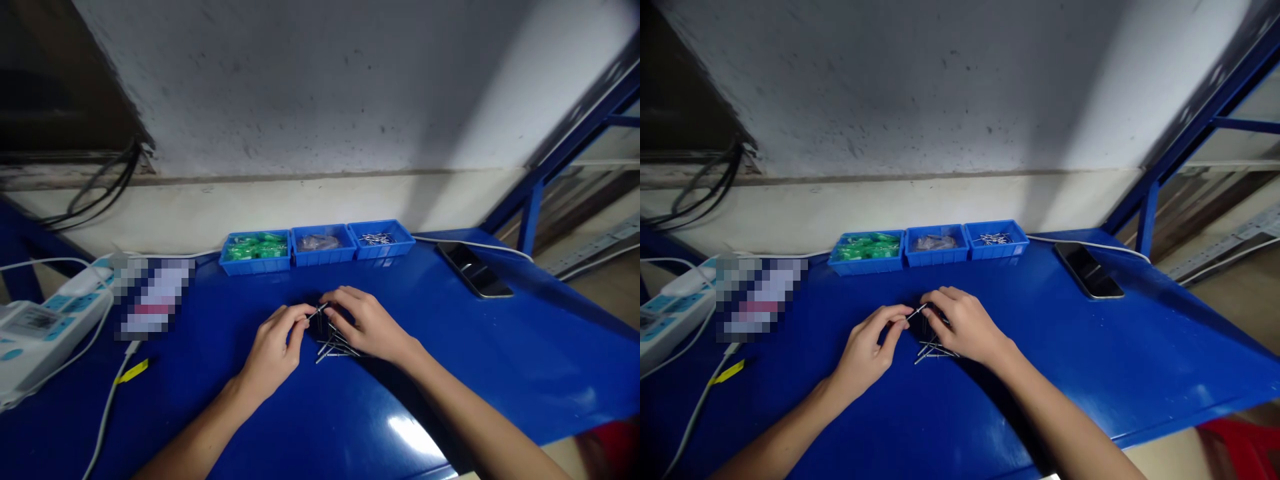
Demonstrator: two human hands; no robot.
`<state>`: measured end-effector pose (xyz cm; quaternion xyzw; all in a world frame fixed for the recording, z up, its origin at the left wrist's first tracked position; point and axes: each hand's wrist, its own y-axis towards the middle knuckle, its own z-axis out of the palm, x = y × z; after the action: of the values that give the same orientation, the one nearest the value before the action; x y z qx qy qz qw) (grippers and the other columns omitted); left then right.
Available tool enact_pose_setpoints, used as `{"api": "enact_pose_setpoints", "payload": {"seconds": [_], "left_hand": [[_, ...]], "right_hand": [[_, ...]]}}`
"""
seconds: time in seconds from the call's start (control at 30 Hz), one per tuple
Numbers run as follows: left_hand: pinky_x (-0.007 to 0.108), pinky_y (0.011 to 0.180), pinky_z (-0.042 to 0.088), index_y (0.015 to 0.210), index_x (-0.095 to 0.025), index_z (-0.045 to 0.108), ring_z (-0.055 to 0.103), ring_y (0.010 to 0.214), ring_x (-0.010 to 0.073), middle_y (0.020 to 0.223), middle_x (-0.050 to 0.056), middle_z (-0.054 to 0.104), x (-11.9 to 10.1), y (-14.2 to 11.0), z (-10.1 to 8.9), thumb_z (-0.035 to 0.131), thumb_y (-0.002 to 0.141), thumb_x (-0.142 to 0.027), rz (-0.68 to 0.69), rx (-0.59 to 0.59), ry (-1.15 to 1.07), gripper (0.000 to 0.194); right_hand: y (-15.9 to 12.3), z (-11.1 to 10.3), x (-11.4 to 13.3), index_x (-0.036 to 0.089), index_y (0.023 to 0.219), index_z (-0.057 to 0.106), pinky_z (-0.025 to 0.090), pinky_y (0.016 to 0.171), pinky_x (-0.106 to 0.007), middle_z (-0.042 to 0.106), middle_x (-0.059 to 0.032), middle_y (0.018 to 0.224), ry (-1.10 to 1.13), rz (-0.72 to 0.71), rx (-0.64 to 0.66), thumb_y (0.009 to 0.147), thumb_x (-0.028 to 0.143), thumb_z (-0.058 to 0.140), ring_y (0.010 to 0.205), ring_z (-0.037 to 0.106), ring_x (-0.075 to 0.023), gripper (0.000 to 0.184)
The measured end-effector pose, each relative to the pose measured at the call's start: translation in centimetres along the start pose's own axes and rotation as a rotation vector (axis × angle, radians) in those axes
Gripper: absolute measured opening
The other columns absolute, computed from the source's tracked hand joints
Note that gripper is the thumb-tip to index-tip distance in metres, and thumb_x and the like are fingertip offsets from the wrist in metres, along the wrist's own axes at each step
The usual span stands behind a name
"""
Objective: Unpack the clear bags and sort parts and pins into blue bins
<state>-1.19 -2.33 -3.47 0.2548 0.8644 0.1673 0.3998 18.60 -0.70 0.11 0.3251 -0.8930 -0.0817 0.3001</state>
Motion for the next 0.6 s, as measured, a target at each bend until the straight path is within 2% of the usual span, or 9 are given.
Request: {"api": "enact_pose_setpoints", "payload": {"seconds": [0.2,0.3,0.37,0.43,0.5,0.57,0.6], "left_hand": [[0.025,0.072,0.048,0.101,-0.023,0.056,0.064,0.077,0.0133,0.083,0.001,0.065,-0.1,0.1,-0.1,0.044,0.090,-0.019,-0.045,-0.014,-0.002,0.016],[0.025,0.070,0.048,0.101,-0.022,0.056,0.062,0.072,0.0135,0.079,0.000,0.064,0.2,0.3,-0.1,0.045,0.089,-0.019,-0.089,-0.009,0.013,0.016],[0.026,0.070,0.049,0.108,-0.021,0.054,0.061,0.072,0.0146,0.077,0.001,0.063,0.5,0.5,0.1,0.044,0.089,-0.019,-0.124,0.022,0.055,0.021],[0.031,0.075,0.048,0.117,-0.022,0.051,0.059,0.079,0.0168,0.084,0.003,0.063,0.7,0.6,0.3,0.042,0.089,-0.017,-0.103,0.074,0.131,0.030],[0.035,0.081,0.047,0.121,-0.026,0.052,0.056,0.087,0.0192,0.095,0.005,0.061,0.9,0.7,0.5,0.042,0.088,-0.016,-0.041,0.138,0.215,0.035],[0.037,0.081,0.046,0.117,-0.028,0.057,0.053,0.091,0.0210,0.103,0.006,0.058,0.9,0.7,0.5,0.045,0.087,-0.016,0.004,0.192,0.284,0.034],[0.037,0.080,0.045,0.112,-0.028,0.060,0.052,0.091,0.0216,0.104,0.006,0.057,0.9,0.7,0.5,0.047,0.087,-0.017,0.007,0.204,0.311,0.030]], "right_hand": [[0.0,0.7,0.0,0.017,0.088,0.056,0.038,0.065,-0.027,0.059,-0.0045,0.077,-0.071,-0.029,-0.023,0.092,0.021,0.042,0.071,0.052,-0.0154,0.015],[0.0,0.9,0.3,0.018,0.076,0.054,0.036,0.064,-0.027,0.057,-0.0037,0.070,-0.154,-0.009,-0.025,0.093,0.023,0.040,0.066,0.051,-0.0155,0.023],[0.0,0.4,0.2,0.018,0.071,0.052,0.036,0.063,-0.027,0.056,-0.0031,0.067,-0.183,0.013,-0.055,0.093,0.024,0.039,0.064,0.051,-0.0151,0.026],[0.2,-0.9,-0.5,0.018,0.074,0.053,0.038,0.063,-0.026,0.057,-0.0034,0.069,-0.176,0.059,-0.181,0.092,0.025,0.039,0.065,0.053,-0.0150,0.023],[0.5,-2.6,-2.2,0.018,0.080,0.054,0.040,0.066,-0.026,0.060,-0.0043,0.073,-0.182,0.149,-0.404,0.091,0.027,0.040,0.068,0.055,-0.0156,0.020],[0.7,-4.0,-4.5,0.017,0.084,0.055,0.040,0.067,-0.028,0.060,-0.0047,0.072,-0.253,0.293,-0.606,0.091,0.031,0.040,0.069,0.057,-0.0173,0.022],[0.6,-4.4,-5.7,0.016,0.093,0.056,0.041,0.066,-0.029,0.060,-0.0047,0.072,-0.271,0.368,-0.627,0.089,0.033,0.042,0.069,0.057,-0.0185,0.022]]}}
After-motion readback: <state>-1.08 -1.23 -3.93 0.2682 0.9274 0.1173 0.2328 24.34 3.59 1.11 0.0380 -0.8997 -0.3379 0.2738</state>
